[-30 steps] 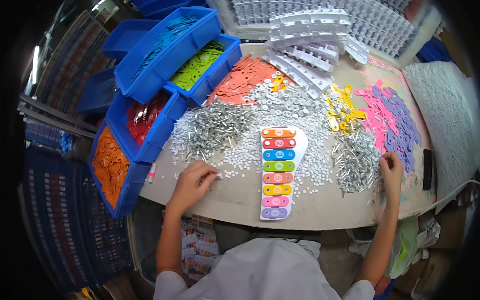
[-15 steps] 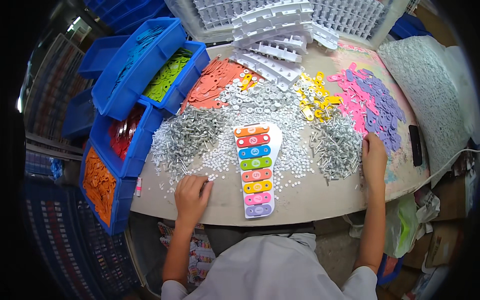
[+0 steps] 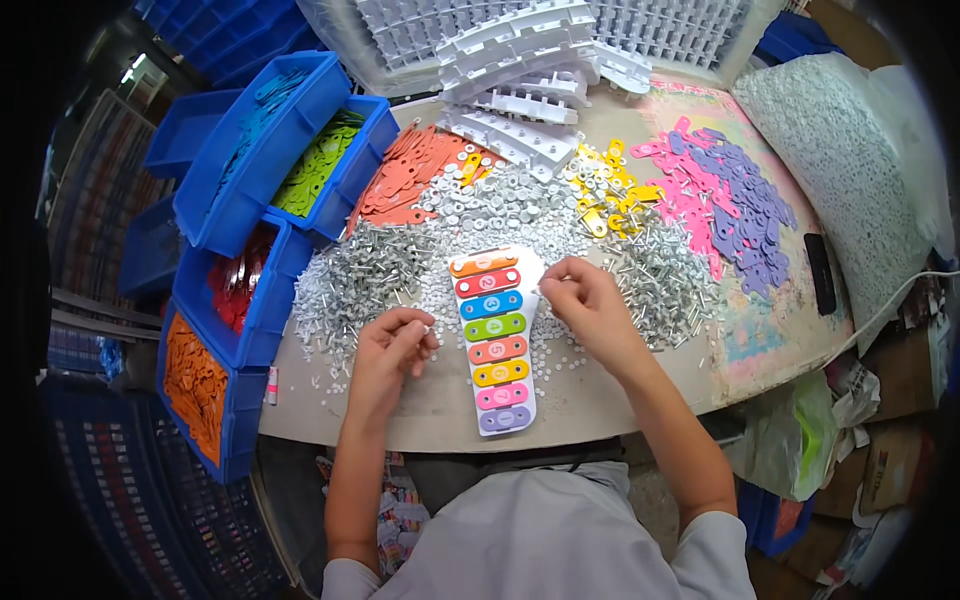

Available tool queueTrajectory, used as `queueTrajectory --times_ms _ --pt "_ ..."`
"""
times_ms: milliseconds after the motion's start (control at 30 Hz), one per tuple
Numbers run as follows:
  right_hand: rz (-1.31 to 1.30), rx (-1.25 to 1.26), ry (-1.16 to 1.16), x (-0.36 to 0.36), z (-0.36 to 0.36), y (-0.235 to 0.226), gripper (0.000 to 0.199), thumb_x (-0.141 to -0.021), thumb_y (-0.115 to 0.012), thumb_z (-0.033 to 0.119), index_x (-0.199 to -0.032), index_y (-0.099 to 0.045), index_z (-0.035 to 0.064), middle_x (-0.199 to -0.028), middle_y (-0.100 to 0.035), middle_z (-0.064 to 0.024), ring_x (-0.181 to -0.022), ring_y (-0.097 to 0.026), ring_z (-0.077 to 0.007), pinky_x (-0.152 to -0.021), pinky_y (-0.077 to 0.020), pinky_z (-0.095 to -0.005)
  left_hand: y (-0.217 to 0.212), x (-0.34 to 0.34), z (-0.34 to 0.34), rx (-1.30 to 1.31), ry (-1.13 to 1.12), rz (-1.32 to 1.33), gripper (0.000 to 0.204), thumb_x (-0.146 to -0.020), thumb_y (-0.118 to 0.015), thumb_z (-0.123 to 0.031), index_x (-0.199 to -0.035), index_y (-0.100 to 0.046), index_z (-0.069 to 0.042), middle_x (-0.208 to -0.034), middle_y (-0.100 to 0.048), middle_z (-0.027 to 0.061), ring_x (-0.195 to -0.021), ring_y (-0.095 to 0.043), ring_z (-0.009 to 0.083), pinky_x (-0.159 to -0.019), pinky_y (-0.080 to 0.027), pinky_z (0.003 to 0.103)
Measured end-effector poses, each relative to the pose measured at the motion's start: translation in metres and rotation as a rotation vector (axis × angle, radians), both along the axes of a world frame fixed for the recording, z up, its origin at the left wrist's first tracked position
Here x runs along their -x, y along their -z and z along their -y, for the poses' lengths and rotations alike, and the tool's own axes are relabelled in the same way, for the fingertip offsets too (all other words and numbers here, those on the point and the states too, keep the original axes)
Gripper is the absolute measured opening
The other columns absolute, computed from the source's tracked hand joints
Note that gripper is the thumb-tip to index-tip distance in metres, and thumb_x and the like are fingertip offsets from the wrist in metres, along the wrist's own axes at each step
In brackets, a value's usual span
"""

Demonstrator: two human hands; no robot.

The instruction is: Assembling a toy xylophone by placing metal plates and plastic pins onto a base.

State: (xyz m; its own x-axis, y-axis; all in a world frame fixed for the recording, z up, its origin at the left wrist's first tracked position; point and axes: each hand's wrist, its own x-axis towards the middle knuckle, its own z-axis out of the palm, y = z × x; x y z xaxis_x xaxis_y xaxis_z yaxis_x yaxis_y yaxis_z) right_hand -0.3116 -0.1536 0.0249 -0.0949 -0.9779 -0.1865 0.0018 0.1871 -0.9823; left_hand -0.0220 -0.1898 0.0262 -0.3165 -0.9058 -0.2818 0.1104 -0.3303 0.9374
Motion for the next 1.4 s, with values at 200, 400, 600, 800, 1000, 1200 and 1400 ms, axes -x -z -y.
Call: queueTrajectory --times_ms 200,400,600,800,1000,1200,1400 --pt "0.063 -0.084 -0.053 -0.017 0.01 0.009 0.012 -0.102 -0.065 0.017 -0.1 -0.064 0.0052 -0.071 -0.053 0.0091 -0.062 -0.043 0.0007 -0.053 -0.0306 -0.0211 0.016 0.008 0.008 -0.105 0.085 -0.104 0.018 -0.101 -0.07 -0.013 -0.112 -0.071 0.002 -0.085 -0.073 0.0056 -0.069 -0.062 0.0057 -0.054 -0.047 0.019" --pt "-0.163 -0.04 -0.068 -0.02 0.014 0.019 0.013 -0.101 -0.067 0.016 -0.098 -0.063 0.0041 -0.07 -0.057 0.0069 -0.061 -0.045 -0.0001 -0.053 -0.0318 -0.0221 0.024 0.028 0.018 -0.118 0.087 -0.102 0.015 -0.102 -0.07 -0.015 -0.108 -0.07 -0.001 -0.081 -0.071 0.0031 -0.062 -0.06 0.0043 -0.049 -0.045 0.017" --pt "-0.386 -0.024 -0.057 -0.025 0.015 0.0 0.024 -0.099 -0.071 0.018 -0.104 -0.052 0.0051 -0.062 -0.054 0.0015 -0.056 -0.046 -0.0045 -0.051 -0.0323 -0.0257 0.029 0.033 0.03 -0.134 0.124 -0.061 0.016 -0.101 -0.071 -0.017 -0.107 -0.069 -0.002 -0.077 -0.069 0.0008 -0.058 -0.056 0.0032 -0.047 -0.041 0.017" --pt "-0.477 -0.096 -0.124 -0.007 0.029 0.004 0.053 -0.09 -0.085 0.034 -0.112 -0.045 0.0072 -0.064 -0.058 -0.0019 -0.055 -0.051 -0.008 -0.049 -0.036 -0.0275 0.021 0.04 0.029 -0.016 0.126 0.149 0.041 -0.1 -0.074 -0.023 -0.127 -0.05 -0.003 -0.074 -0.066 0.0014 -0.057 -0.052 0.004 -0.046 -0.034 0.021" --pt "-0.496 -0.062 -0.172 0.001 0.04 0.024 0.071 -0.083 -0.09 0.042 -0.122 -0.044 0.0045 -0.069 -0.061 -0.0047 -0.057 -0.057 -0.0108 -0.05 -0.0418 -0.0271 0.019 0.04 0.039 -0.122 0.326 0.245 0.056 -0.102 -0.071 -0.028 -0.139 -0.037 -0.003 -0.071 -0.064 0.0021 -0.055 -0.049 0.0054 -0.046 -0.034 0.025" --pt "-0.418 -0.187 -0.236 0.003 0.043 0.019 0.086 -0.083 -0.09 0.044 -0.139 -0.042 -0.0004 -0.082 -0.066 -0.0122 -0.061 -0.061 -0.0148 -0.051 -0.0473 -0.0308 0.033 0.043 0.047 -0.071 0.383 0.18 0.059 -0.103 -0.069 -0.022 -0.144 -0.031 -0.004 -0.068 -0.059 -0.0006 -0.053 -0.049 0.0057 -0.045 -0.032 0.025" --pt "-0.479 -0.036 -0.308 -0.004 0.051 0.024 0.082 -0.086 -0.086 0.043 -0.138 -0.042 -0.0029 -0.113 -0.07 -0.0283 -0.095 -0.074 -0.0331 -0.08 -0.0593 -0.0417 0.038 0.044 0.039 -0.072 0.257 0.127 0.057 -0.102 -0.069 -0.018 -0.144 -0.032 -0.003 -0.07 -0.062 -0.0001 -0.052 -0.048 0.0041 -0.044 -0.031 0.023"
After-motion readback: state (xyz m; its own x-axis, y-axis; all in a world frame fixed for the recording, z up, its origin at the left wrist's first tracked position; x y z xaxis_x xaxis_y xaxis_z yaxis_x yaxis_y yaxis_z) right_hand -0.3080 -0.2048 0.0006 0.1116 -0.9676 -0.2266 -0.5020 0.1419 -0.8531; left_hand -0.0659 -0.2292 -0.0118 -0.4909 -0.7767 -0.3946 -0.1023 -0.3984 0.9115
